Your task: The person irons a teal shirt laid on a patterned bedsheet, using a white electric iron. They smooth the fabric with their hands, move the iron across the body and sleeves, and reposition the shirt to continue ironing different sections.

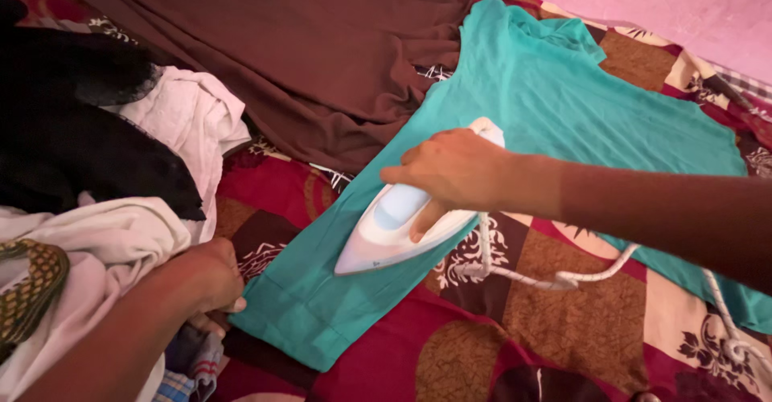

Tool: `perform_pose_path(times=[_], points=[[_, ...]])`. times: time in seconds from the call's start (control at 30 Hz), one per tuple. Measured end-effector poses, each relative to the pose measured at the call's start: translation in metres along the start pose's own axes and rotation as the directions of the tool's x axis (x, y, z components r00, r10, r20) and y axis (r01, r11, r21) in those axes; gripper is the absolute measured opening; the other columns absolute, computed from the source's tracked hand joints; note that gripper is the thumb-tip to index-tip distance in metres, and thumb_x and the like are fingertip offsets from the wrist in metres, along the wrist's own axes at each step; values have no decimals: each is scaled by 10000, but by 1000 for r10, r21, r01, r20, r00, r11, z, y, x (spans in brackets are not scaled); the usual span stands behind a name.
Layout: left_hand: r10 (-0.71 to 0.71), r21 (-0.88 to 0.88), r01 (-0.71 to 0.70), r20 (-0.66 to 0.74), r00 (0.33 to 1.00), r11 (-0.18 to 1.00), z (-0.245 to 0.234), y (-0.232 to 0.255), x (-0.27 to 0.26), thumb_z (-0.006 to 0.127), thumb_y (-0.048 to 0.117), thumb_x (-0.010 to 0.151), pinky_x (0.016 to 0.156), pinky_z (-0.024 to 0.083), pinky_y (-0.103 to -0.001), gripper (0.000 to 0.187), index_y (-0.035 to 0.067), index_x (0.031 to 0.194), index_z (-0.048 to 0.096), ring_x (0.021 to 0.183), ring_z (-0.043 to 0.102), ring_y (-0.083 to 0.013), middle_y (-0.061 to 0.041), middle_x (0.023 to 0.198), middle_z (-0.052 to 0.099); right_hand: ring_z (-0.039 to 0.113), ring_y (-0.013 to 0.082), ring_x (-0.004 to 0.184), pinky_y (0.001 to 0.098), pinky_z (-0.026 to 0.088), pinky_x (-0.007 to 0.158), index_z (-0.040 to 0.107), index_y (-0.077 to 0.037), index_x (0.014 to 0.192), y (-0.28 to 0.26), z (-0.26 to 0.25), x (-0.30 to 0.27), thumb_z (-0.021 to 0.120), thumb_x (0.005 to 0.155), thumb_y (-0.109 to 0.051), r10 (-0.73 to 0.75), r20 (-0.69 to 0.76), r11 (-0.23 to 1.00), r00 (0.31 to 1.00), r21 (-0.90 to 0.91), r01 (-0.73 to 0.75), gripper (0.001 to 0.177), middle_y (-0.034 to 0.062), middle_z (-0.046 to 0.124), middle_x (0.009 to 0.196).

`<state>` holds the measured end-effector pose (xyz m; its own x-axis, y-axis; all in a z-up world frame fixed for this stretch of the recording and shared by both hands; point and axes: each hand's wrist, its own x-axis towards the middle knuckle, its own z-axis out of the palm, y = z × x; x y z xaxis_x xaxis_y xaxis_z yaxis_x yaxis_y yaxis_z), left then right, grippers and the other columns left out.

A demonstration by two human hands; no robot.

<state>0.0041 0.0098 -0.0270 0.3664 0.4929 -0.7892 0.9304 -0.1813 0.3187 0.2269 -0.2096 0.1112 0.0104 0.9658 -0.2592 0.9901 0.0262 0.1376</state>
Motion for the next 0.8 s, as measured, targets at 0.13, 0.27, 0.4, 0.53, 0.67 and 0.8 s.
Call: perform_pose_path(times=[0.13, 0.27, 0.4, 0.53, 0.67, 0.8], points=[[-29, -11, 29, 10, 1000, 1000, 0, -1, 6, 747, -15, 923, 565, 664, -410, 126, -104, 972, 672, 697, 774, -345, -228, 850, 750, 683, 373, 903, 516, 526, 734, 641, -160, 1144, -24, -1, 10, 830, 603, -641, -102, -71, 993, 992, 54, 106, 749, 103, 689, 898], [32, -29, -32, 7, 999, 999, -1, -7, 7, 733, -32, 916, 590, 665, -428, 191, -30, 1068, 618, 703, 738, -337, -207, 854, 707, 686, 368, 879, 518, 523, 749, 644, -160, 1141, -66, 1, 30, 824, 619, -626, -183, -101, 978, 978, 79, 191, 722, 102, 687, 879], [41, -34, -40, 13, 999, 999, -3, -9, 9, 740, -88, 892, 613, 669, -433, 269, -2, 1104, 597, 730, 757, -339, -178, 919, 681, 690, 372, 903, 519, 530, 734, 641, -170, 1181, -60, -1, 40, 833, 612, -626, -211, -102, 973, 972, 73, 219, 754, 102, 690, 908], [68, 58, -70, 40, 997, 996, -7, -7, 7, 719, -32, 895, 587, 655, -391, 190, -49, 1071, 650, 736, 789, -328, -203, 977, 734, 685, 377, 906, 519, 530, 724, 653, -190, 1236, -21, -7, 40, 852, 560, -619, -133, -113, 991, 985, 10, 135, 825, 107, 691, 914], [43, 128, -46, 23, 999, 991, -6, -2, -1, 687, 6, 922, 575, 663, -376, 185, -73, 1088, 666, 758, 797, -340, -222, 1013, 742, 695, 347, 947, 510, 532, 763, 645, -165, 1176, -6, -14, 38, 842, 593, -623, -9, -25, 1000, 1000, 11, 9, 767, 82, 698, 941], [13, 10, -13, 53, 999, 1000, -7, -3, 1, 663, -37, 939, 603, 680, -398, 211, -27, 1144, 615, 784, 791, -358, -203, 1031, 715, 688, 361, 931, 516, 526, 758, 635, -168, 1206, -40, -12, 53, 832, 598, -642, -113, -50, 993, 992, 25, 114, 795, 90, 693, 926]])
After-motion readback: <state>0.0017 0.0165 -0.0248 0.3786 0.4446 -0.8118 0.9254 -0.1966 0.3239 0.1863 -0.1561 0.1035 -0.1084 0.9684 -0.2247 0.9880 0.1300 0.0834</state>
